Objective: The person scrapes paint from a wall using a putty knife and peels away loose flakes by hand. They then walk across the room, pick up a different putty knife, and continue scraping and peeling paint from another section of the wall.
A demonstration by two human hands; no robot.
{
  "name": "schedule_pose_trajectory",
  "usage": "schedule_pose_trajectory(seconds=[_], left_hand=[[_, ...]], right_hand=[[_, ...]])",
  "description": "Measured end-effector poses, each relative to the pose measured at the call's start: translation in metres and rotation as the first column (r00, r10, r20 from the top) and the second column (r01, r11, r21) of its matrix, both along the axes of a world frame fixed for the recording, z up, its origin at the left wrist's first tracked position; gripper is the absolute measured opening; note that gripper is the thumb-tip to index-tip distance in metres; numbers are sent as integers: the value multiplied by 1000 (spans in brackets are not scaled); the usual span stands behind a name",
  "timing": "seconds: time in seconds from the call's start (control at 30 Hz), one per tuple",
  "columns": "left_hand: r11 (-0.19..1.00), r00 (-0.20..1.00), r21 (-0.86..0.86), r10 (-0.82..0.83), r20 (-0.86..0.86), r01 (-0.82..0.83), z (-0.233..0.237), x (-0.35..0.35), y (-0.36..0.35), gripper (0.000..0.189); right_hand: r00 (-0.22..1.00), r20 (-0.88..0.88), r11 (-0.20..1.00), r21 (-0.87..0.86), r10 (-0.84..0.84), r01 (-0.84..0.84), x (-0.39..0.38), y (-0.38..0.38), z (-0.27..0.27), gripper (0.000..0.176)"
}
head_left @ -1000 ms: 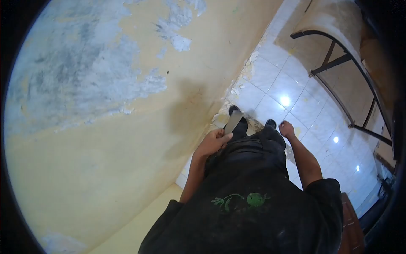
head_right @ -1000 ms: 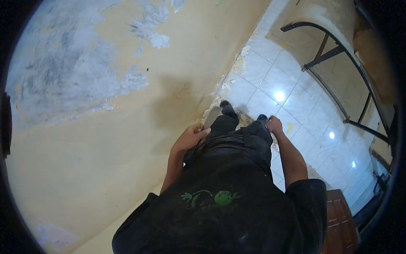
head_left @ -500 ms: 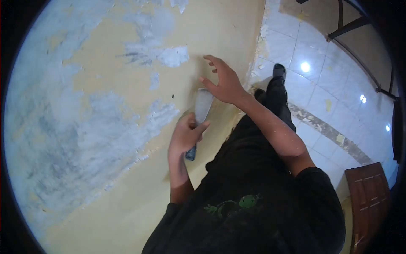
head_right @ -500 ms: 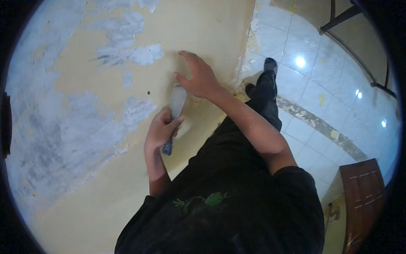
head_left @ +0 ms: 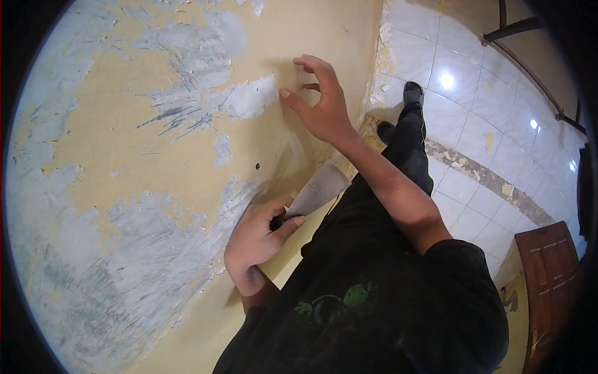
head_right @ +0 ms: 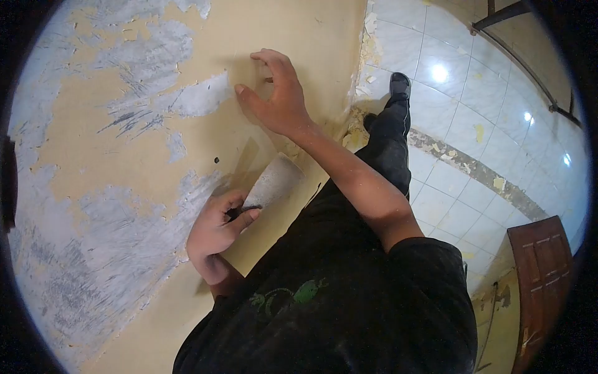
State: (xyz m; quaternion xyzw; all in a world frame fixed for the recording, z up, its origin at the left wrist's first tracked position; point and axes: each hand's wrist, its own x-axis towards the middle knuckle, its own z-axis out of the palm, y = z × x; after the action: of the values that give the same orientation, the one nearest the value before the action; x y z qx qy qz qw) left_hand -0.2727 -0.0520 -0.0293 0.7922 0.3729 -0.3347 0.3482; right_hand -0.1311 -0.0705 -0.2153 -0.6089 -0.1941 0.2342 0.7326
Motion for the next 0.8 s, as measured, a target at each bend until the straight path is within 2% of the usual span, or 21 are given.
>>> schedule_pose_trajectory(seconds=[0.1, 0.17, 0.3, 0.37, 0.47, 0.6, 0.67, 0.8], left_hand=[[1000, 997, -20, 20, 79, -19, -4, -5, 1, 30], [995, 990, -48, 87, 111, -82, -5, -6, -2, 19], [997, 991, -21, 72, 115, -70, -2, -3, -2, 21], [1000, 997, 7, 2, 80, -2, -3, -1, -1, 32], [999, 995, 33, -25, 101, 21, -5, 1, -2, 32], [1000, 997, -9, -22, 75, 22, -11, 6, -1, 33], [987, 987, 80, -142, 74, 136, -19, 5, -2, 34], [981, 982, 96, -175, 64, 169, -21, 6, -1, 37]], right_hand=[[995, 76, 998, -25, -62, 64, -3, 4, 1, 55], [994, 55, 996, -3, -90, 90, -6, 5, 0, 56], [992, 82, 995, -14, -97, 99, -8, 4, -1, 54], [996, 12, 996, -2, -88, 89, -6, 5, 0, 53], [990, -49, 991, -1, -131, 131, -8, 9, 1, 49], [992, -54, 993, 30, -116, 117, -6, 4, -2, 49], [997, -54, 997, 45, -60, 62, -5, 2, 0, 49], [997, -63, 998, 38, -49, 51, -4, 3, -1, 50]])
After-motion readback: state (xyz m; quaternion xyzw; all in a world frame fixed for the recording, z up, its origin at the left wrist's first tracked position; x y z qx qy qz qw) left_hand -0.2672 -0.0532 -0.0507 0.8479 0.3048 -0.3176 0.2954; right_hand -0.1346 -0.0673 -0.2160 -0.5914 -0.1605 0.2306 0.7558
